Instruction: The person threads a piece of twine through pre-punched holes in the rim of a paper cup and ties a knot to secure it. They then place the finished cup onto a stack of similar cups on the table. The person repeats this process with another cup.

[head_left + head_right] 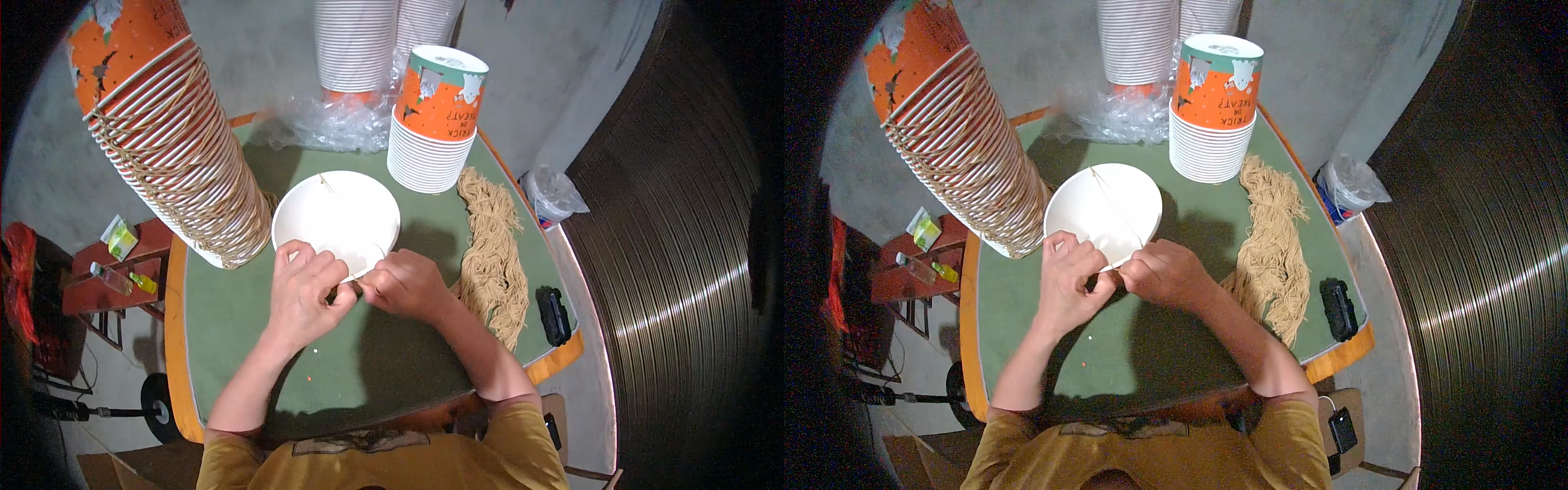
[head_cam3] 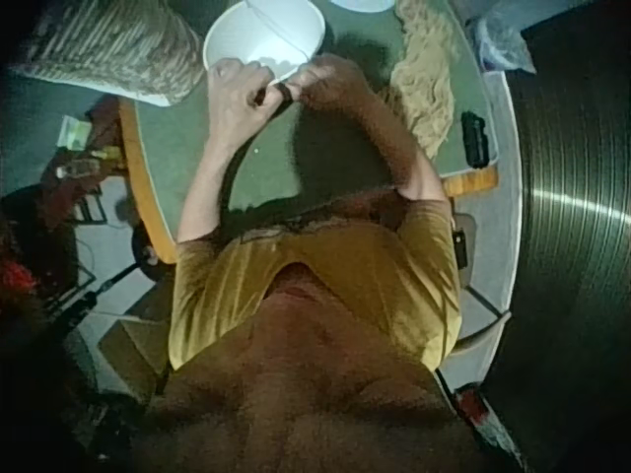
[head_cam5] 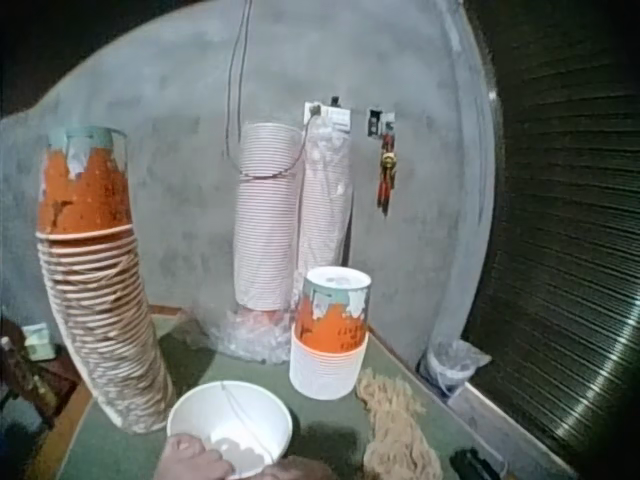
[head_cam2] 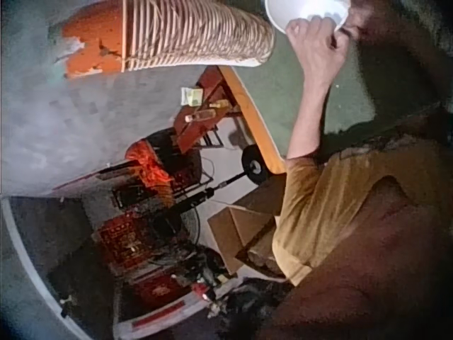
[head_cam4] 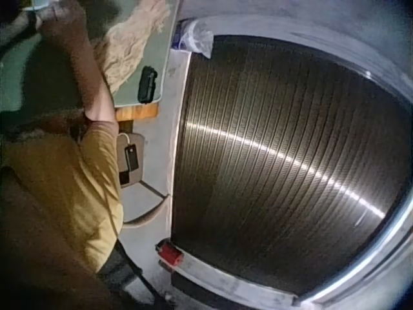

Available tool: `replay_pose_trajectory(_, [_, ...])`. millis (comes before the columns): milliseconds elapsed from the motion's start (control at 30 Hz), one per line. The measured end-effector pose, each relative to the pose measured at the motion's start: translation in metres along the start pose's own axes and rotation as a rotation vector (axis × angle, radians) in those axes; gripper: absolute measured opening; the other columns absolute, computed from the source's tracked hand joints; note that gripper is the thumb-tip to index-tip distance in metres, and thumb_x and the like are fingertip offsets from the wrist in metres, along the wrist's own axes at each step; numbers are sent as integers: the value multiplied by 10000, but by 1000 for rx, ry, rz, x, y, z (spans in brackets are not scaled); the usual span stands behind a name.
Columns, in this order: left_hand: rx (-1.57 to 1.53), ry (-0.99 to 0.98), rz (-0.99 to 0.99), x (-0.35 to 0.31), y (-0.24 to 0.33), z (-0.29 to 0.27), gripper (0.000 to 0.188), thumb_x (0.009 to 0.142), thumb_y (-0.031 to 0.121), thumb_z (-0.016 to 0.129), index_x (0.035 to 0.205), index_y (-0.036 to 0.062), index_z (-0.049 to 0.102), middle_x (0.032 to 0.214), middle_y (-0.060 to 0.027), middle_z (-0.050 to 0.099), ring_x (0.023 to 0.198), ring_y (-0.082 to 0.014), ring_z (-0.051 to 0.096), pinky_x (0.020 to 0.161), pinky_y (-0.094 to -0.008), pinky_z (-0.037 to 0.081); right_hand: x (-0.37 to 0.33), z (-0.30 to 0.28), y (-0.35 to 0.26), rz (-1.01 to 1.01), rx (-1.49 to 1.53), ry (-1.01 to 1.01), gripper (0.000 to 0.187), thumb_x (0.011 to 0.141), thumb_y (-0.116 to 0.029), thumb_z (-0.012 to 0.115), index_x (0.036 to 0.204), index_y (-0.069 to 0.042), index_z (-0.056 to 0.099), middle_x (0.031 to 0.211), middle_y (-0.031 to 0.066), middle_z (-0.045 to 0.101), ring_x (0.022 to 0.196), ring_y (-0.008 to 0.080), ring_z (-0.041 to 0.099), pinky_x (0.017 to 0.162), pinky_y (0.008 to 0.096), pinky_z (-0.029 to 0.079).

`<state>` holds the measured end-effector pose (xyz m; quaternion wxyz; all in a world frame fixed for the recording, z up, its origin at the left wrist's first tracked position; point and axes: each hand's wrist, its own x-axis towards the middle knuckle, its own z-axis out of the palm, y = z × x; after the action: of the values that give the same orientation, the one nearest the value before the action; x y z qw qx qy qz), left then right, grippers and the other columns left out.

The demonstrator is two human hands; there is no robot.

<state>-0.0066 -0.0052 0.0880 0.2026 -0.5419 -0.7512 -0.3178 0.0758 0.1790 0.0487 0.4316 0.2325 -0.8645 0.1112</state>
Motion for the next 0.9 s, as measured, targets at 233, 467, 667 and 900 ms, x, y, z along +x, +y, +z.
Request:
replay_pose_trajectory(233, [-7, 61, 26, 0, -5, -6, 111, 686, 85, 643, 724, 71, 540, 697, -61, 476, 740, -249, 502, 895, -421, 361, 7, -21, 7, 239, -123, -148, 151, 716, -139, 757, 756, -104, 616, 735, 48, 612, 629, 234, 594, 579, 369, 480])
replay_pose_trajectory(467, [-263, -25, -142, 3, 5, -58, 121, 764, 123, 665, 789, 53, 570, 724, -54, 510, 770, -209, 523, 816, -359, 404, 5, -34, 12, 668, 228, -14, 203, 795, -160, 748, 972, -113, 658, 708, 74, 619, 679, 209, 624, 646, 311, 503])
replay_pose_trajectory(667, [-1012, -38, -587, -7, 0, -97, 121, 918, 151, 633, 962, 46, 591, 825, 27, 625, 705, -26, 578, 592, -185, 436, -15, -39, -11, 667, 734, 54, 339, 773, -57, 763, 1058, -72, 579, 948, 53, 624, 798, 180, 592, 728, 311, 486])
replay_pose_trajectory(900, [-1236, 39, -714, -9, -13, -109, 170, 872, 230, 691, 912, 88, 605, 770, 47, 613, 649, -38, 522, 584, -193, 382, -8, -64, -54, 359, 814, -74, 495, 716, -115, 807, 1165, -119, 596, 1082, 87, 562, 995, 270, 557, 944, 417, 413])
